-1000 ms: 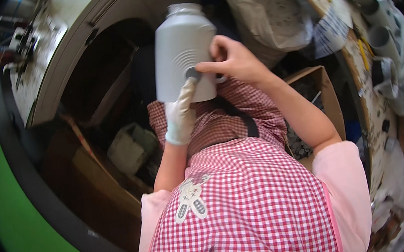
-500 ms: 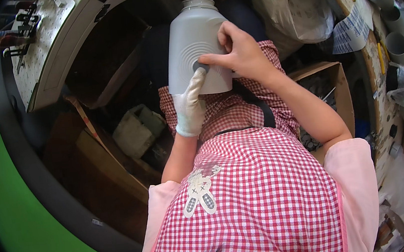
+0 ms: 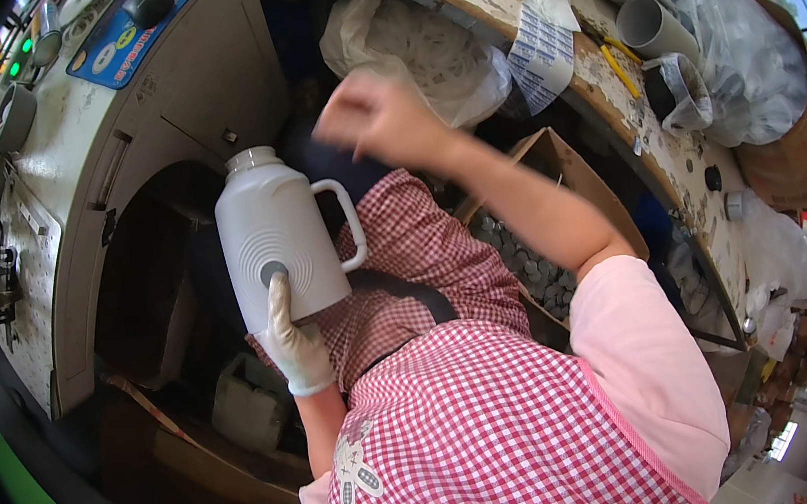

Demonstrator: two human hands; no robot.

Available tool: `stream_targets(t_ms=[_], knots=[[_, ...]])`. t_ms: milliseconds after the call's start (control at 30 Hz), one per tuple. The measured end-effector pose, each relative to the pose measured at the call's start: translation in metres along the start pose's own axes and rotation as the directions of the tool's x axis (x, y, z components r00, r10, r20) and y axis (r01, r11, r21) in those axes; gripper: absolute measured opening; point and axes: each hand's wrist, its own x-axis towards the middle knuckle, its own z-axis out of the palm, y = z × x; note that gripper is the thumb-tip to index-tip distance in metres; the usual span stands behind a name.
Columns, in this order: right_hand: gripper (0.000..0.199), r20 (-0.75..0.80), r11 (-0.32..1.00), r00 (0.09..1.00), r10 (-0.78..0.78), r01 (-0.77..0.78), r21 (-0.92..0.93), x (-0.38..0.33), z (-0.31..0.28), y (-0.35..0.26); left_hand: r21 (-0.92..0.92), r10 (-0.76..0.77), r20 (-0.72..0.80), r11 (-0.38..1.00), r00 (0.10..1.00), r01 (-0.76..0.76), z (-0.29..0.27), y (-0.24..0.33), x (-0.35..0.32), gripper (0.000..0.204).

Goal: The person assembles white plastic jugs by inserting circular gray components into the side openings and using pliers to secure them. The person handles multiple jugs one at a time, picking them up, inserting parts, and placing them aside.

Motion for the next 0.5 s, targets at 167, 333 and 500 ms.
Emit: stream_targets(t_ms=[167, 333, 500], knots=[[0.032, -0.430, 0.146, 0.850, -0.305, -0.405, -0.903, 0.105, -0.278, 0.068, 0.260, 0.244, 0.074, 0.932, 0.967, -0.255, -0.003, 0.008, 0.004, 0.048], [0.035, -0.151, -0.062, 0.988, 0.033, -0.149, -0.987, 0.151, -0.425, 0.140, -0.480, -0.341, -0.013, 0.827, 0.940, 0.294, -0.006, 0.003, 0.001, 0.032], [0.034, -0.518, 0.892, 0.828, 0.214, -0.382, -0.241, 0.140, -0.294, 0.050, -0.634, -0.297, 0.030, 0.733, 0.954, 0.248, 0.000, 0.017, 0.011, 0.032]])
